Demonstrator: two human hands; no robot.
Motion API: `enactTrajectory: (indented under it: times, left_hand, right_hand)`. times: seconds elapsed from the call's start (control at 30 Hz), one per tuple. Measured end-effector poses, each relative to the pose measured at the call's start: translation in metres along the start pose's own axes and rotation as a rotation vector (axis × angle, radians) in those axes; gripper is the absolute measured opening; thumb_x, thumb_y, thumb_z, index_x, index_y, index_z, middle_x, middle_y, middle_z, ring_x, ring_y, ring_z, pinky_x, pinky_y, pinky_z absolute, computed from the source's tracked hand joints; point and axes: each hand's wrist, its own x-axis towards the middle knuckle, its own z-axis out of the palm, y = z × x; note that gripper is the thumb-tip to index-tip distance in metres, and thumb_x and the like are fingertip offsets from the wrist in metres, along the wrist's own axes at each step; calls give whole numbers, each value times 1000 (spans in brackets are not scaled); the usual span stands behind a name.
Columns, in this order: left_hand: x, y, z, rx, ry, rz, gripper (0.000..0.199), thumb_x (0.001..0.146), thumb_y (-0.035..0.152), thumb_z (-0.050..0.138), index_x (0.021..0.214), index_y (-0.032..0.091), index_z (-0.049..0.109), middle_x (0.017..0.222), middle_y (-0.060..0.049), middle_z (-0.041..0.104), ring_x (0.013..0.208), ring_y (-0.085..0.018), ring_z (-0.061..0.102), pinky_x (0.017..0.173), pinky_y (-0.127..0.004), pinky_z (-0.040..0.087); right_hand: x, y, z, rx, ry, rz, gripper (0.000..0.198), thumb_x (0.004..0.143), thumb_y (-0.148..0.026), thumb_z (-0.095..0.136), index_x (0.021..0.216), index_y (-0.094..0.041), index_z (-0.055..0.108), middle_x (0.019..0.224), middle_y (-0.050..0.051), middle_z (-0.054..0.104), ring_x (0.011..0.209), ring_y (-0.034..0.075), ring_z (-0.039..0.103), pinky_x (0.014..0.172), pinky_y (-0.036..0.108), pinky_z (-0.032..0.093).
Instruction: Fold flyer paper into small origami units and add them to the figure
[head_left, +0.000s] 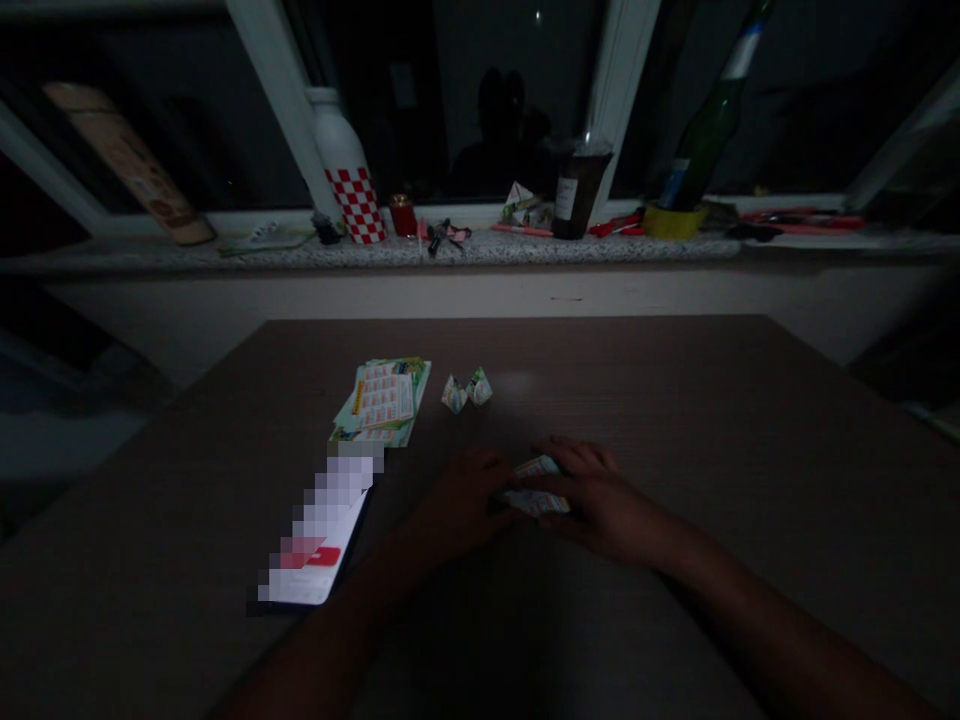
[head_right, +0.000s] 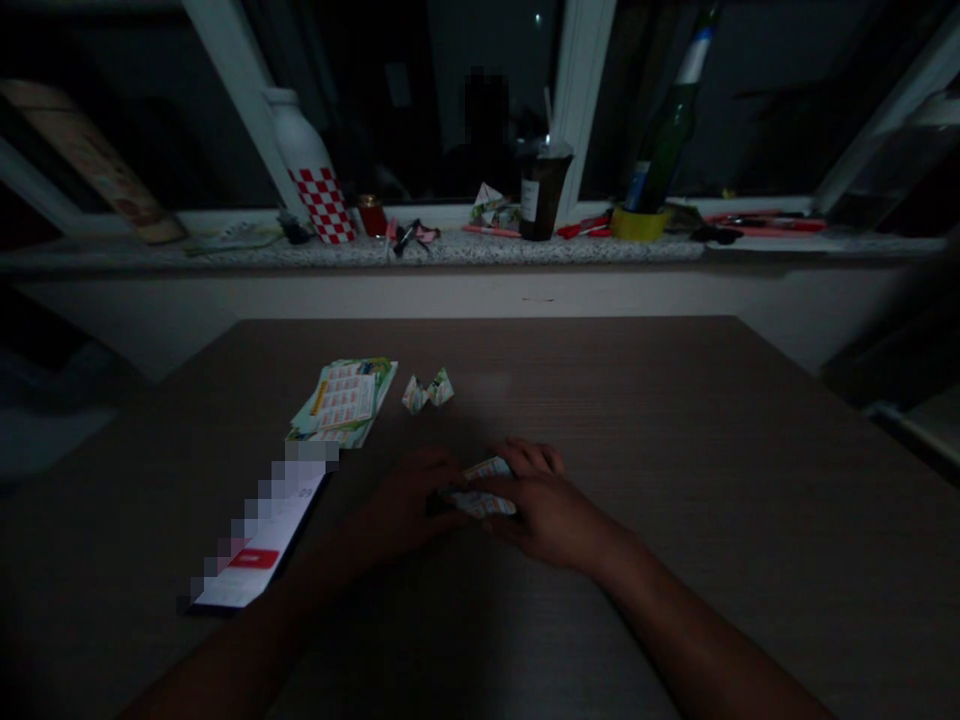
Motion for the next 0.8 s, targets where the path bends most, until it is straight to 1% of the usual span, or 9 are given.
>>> enactTrajectory:
  times: [0.13, 0.23, 0.33, 0.4, 0.43, 0.53, 0.6, 0.67, 0.8]
  left_hand:
    - [0, 1, 3, 17, 39, 44, 31, 76, 37, 69, 101, 21, 63, 106, -5, 58, 101, -23, 53, 88, -36, 43]
    - [2, 1, 6, 77, 78, 80, 20, 83, 31, 63, 100, 21, 63, 100, -5, 60, 96, -21, 54, 83, -34, 44]
    - [3, 0, 6, 137, 134, 158, 15, 90, 25, 51, 97, 20, 63, 92, -4, 63, 87, -18, 56, 80, -32, 43]
    - [4, 0, 5, 167, 190, 209, 16, 91, 23, 49, 91, 18, 64, 87, -3, 63, 82, -17, 56, 76, -31, 43]
    - [4, 0, 4, 179, 218, 227, 16, 91, 22, 49, 88, 17, 63, 85, -3, 64, 80, -17, 55, 75, -31, 43]
    - [2, 3, 1, 198, 295, 262, 16, 90, 21, 50, 84, 16, 63, 82, -4, 64, 79, -17, 55, 74, -31, 44]
    - [1, 6, 0, 203, 334, 270, 15, 89, 20, 51, 83, 16, 63, 80, -4, 64, 78, -17, 55, 74, -31, 44]
    - [-1, 10, -1, 203, 379, 279, 12, 87, 19, 53, 83, 15, 63, 80, -4, 64, 78, -17, 55, 74, -32, 45]
    - [-3, 17, -3, 202, 462, 341, 7, 83, 16, 56, 80, 15, 61, 79, -4, 63, 76, -16, 54, 73, -32, 44]
  right_hand:
    - [0, 1, 4, -21, 52, -41, 38, 88, -32, 57, 126, -35, 55, 138, 8, 49, 128, 32, 38, 100, 53, 30]
    - [1, 3, 5, -2, 106, -59, 25, 91, -30, 52, 113, -29, 65, 131, 9, 55, 126, 31, 42, 98, 51, 34]
    - [3, 4, 4, -1, 226, -89, 18, 90, -27, 55, 98, -25, 70, 129, 9, 56, 130, 32, 37, 98, 52, 33]
    - [4, 4, 2, -8, 333, -130, 14, 87, -26, 59, 95, -24, 70, 128, 9, 57, 131, 33, 34, 98, 53, 33]
    - [4, 3, 1, -8, 384, -162, 13, 86, -25, 61, 95, -23, 70, 124, 9, 59, 130, 32, 37, 98, 53, 33]
    - [4, 3, -2, -1, 501, -282, 14, 83, -19, 63, 96, -22, 67, 102, 7, 69, 113, 26, 54, 95, 48, 37]
    - [3, 2, -4, -8, 531, -346, 15, 83, -16, 63, 96, -20, 65, 91, 4, 71, 99, 22, 60, 94, 46, 39]
    - [3, 0, -6, -22, 552, -385, 15, 81, -14, 64, 95, -19, 65, 87, 3, 71, 91, 20, 62, 93, 45, 41]
    - [3, -5, -8, -47, 614, -449, 14, 77, -15, 67, 91, -18, 65, 84, 4, 70, 86, 20, 63, 89, 43, 44]
